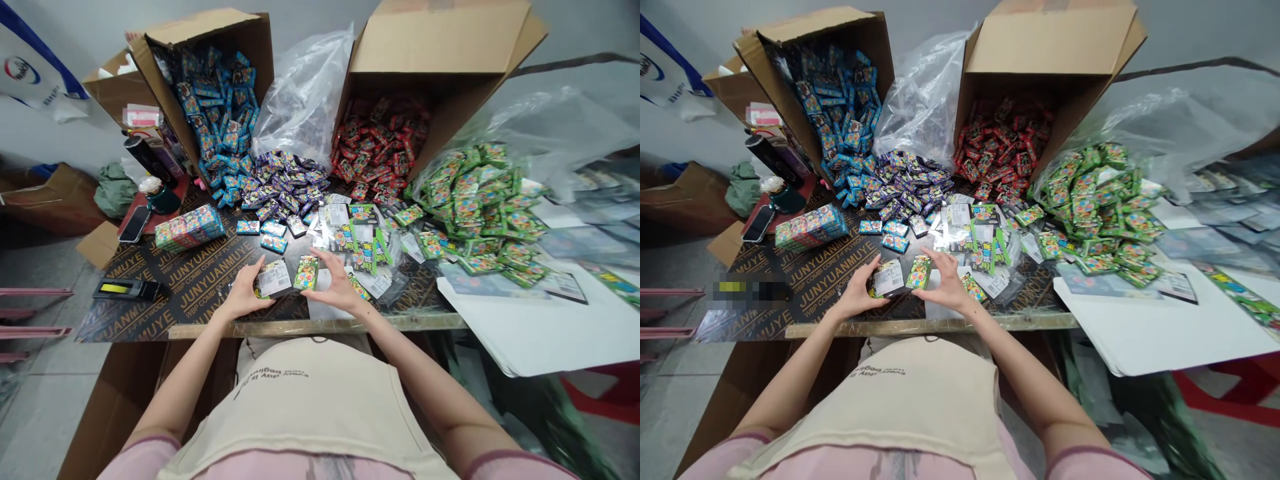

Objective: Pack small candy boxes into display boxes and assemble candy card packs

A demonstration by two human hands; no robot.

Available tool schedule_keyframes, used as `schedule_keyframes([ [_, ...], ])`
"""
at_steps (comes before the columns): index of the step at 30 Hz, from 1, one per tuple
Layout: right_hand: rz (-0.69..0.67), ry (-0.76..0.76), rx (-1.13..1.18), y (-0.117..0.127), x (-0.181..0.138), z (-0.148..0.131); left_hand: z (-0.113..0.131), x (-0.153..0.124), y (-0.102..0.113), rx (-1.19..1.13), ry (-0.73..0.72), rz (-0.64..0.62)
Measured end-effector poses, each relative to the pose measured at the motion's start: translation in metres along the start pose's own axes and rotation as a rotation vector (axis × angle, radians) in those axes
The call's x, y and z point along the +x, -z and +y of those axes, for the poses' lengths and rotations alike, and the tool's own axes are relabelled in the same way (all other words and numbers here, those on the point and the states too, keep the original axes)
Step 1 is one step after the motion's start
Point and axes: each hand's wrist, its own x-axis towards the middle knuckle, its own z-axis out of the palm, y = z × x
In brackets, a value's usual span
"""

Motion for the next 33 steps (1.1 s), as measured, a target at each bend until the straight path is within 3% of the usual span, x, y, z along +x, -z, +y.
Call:
schedule_keyframes([
  [3,0.071,0.03,-0.047,0.004,0.003,-0.002,0.002,0.003,-0.003,0.001,0.061,-0.043],
  [5,0.022,0.104,-0.104,0.003,0.006,-0.009,0.013,0.006,-0.007,-0.138,0.13,0.002],
  [8,-0.13,0.21,-0.167,-0.006,0.01,-0.027,0.04,0.013,-0.016,-0.649,0.239,0.025],
  [11,-0.186,0.274,-0.136,-0.017,0.014,-0.04,0.065,0.018,-0.026,-1.12,0.357,-0.027],
  [15,-0.188,0.315,0.005,-0.023,0.016,-0.036,0.072,0.022,-0.029,-1.459,0.585,0.032],
  [19,-0.141,0.211,0.157,-0.021,0.013,-0.024,0.065,0.021,-0.022,-1.593,0.659,-0.161],
  [21,-0.125,0.169,0.221,-0.02,0.011,-0.022,0.061,0.021,-0.021,-1.551,0.638,-0.22],
  [23,-0.104,0.149,0.208,-0.018,0.01,-0.019,0.052,0.02,-0.022,-1.37,0.573,-0.158],
  [26,-0.045,0.122,0.046,-0.012,0.01,-0.007,0.029,0.015,-0.021,-0.764,0.365,-0.012],
  [29,-0.013,0.078,-0.146,-0.009,0.007,0.014,0.001,0.006,-0.021,-0.12,0.152,-0.058],
  [31,-0.042,0.052,-0.226,-0.01,0.003,0.025,-0.013,-0.001,-0.023,0.092,0.085,-0.111],
  [33,-0.088,0.032,-0.236,-0.014,-0.002,0.029,-0.019,-0.005,-0.026,0.156,0.052,-0.104],
])
